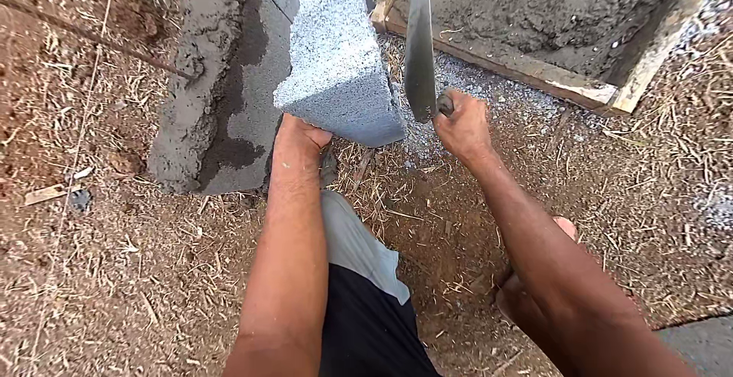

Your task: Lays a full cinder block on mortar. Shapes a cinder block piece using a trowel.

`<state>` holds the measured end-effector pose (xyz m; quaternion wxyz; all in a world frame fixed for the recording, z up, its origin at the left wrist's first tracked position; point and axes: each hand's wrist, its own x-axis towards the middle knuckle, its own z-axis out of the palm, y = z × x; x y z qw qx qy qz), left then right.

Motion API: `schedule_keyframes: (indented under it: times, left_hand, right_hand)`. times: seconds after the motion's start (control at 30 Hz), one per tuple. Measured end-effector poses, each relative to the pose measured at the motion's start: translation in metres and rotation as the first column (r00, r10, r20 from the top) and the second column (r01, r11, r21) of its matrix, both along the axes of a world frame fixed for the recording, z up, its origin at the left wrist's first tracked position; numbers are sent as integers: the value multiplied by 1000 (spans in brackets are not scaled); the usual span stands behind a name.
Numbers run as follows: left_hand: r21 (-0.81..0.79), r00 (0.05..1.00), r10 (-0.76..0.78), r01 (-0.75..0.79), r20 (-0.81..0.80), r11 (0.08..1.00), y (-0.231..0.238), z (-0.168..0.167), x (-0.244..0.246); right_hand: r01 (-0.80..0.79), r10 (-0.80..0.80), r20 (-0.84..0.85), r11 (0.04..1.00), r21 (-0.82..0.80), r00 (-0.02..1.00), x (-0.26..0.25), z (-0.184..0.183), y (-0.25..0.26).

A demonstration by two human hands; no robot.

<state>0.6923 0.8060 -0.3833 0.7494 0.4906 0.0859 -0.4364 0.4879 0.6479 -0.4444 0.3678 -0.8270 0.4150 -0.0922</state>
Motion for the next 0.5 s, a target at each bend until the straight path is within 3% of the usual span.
schedule_keyframes:
  times: [0.1, 0.2, 0.27, 0.33, 0.4, 0.5]
  left_hand:
    - [-26, 999, -38, 37, -11, 999, 7, -4, 7]
    - [113, 995, -37, 27, 88, 993, 9, -2, 8]
    - [263, 968, -130, 71, 216, 962, 10, -3, 7]
    - [477, 907, -312, 149, 282, 866, 14, -4, 9]
    - [626, 863, -443, 207, 245, 751, 18, -10, 16]
    - [710, 866, -482, 258, 131, 655, 22, -20, 23]
  right_hand:
    - [-9, 10, -32, 999, 52, 999, -6, -13, -1]
    - [16, -9, -68, 993, 113, 998, -17, -27, -1]
    - [21, -10, -78, 991, 135, 997, -23, -31, -2]
    - [3, 12, -90, 987, 164, 996, -26, -37, -4]
    - [-15, 36, -107, 981, 192, 994, -30, -44, -6]
    - [-14, 52, -156, 971, 239, 986, -33, -48, -10]
